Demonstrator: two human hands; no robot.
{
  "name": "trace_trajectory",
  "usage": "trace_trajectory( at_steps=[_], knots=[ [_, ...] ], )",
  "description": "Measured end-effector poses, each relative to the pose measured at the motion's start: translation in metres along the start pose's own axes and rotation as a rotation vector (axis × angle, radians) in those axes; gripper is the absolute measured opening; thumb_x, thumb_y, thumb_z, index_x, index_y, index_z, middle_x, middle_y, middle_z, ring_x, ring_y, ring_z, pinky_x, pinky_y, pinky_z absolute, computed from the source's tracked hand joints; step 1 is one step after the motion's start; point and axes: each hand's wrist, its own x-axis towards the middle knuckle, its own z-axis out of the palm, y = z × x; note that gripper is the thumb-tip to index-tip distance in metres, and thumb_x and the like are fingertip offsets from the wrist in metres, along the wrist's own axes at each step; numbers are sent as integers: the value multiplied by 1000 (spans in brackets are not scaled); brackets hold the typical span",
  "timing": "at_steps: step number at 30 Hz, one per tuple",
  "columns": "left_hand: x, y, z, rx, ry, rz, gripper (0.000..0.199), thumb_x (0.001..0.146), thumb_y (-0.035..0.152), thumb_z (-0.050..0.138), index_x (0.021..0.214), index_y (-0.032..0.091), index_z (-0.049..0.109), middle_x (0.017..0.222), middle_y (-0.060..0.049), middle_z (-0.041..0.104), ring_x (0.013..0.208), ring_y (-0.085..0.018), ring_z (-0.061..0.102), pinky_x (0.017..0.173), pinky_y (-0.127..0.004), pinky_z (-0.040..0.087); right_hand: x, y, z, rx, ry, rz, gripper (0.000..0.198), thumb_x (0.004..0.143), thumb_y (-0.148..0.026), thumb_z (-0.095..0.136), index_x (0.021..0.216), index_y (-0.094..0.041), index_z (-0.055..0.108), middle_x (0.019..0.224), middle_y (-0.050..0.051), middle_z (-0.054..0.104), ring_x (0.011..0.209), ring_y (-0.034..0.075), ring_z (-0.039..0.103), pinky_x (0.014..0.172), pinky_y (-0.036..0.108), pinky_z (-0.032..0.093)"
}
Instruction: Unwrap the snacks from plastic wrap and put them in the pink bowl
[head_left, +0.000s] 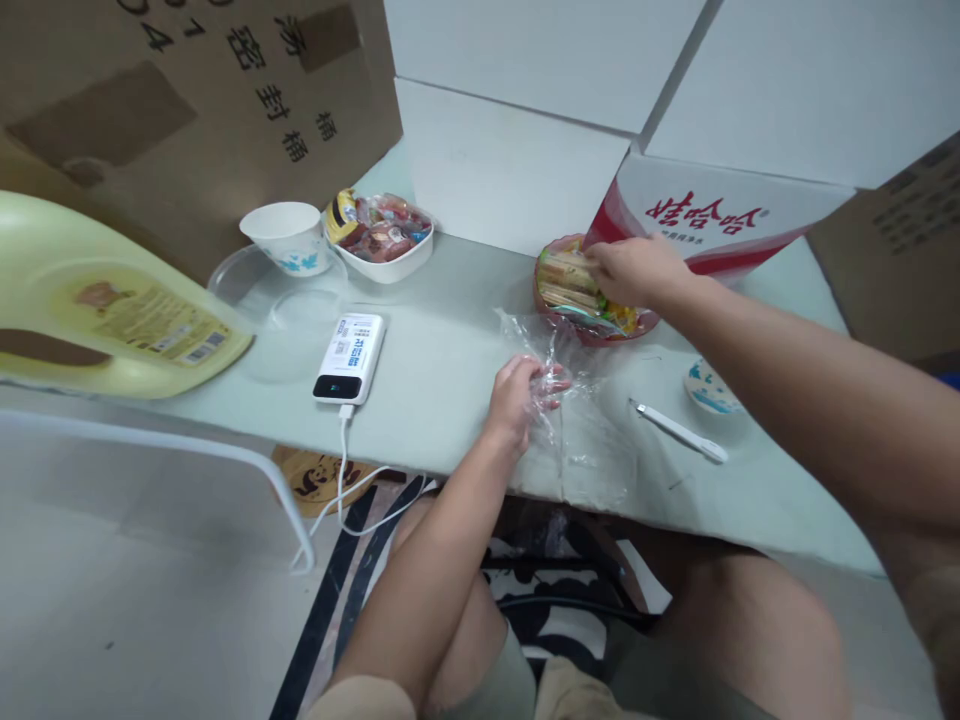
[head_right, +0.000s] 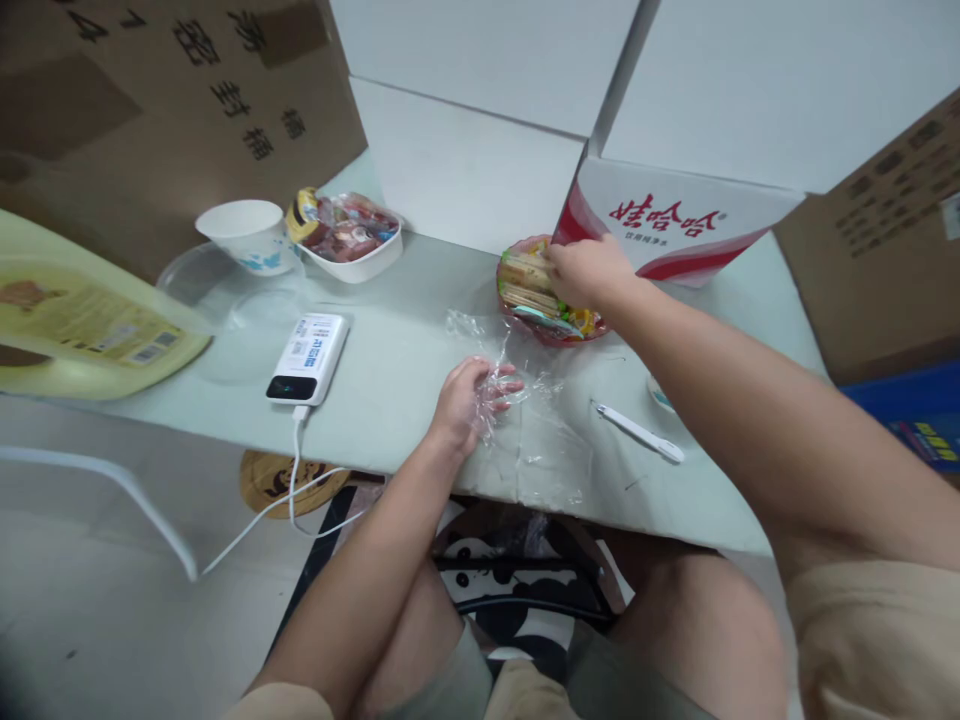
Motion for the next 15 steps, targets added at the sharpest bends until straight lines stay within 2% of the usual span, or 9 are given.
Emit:
trace_trajectory(
  at_steps=[2,5,8,11,13,15],
  knots=[
    [-1,0,-2,-4,-5,4,18,67,27,60,76,20,47,81,-3,71,62,-15,71,45,-18,42,6,2,2,15,-52,11,42,99,-29,43,129,-10,65,112,20,72,102,31,66,92,50,39],
    [-1,0,-3,-1,-12,3,18,68,27,61,76,20,47,82,-3,70,61,-15,70,45,-18,41,14,1,7,5,-134,11,41,97,-29,45,130,-15,66,111,19,72,105,35,66,94,57,39],
    [-1,1,-3,-7,-24,-4,20,67,27,62,76,20,47,82,-2,70,61,-15,71,45,-18,41,12,-5,9,12,-137,0,44,93,-27,49,133,-18,63,121,18,70,120,41,59,100,67,31],
    [-3,7,-5,-76,-91,-43,19,66,28,61,76,20,47,85,-3,71,64,-16,72,45,-18,42,-14,-9,14,186,102,-21,45,93,-30,47,134,-20,61,135,16,64,135,41,47,108,70,25],
    [-5,12,-7,-144,-210,-90,17,65,28,59,73,19,47,90,-6,73,69,-19,74,43,-19,43,-47,-11,25,463,313,11,43,94,-33,44,131,-20,61,132,16,65,130,37,53,108,63,34],
    [-8,15,-11,-201,-361,-133,15,65,28,57,71,19,46,96,-8,75,71,-22,75,41,-20,42,-90,-15,44,835,429,98,42,95,-41,45,130,-23,58,127,14,67,121,32,61,103,54,45]
  ],
)
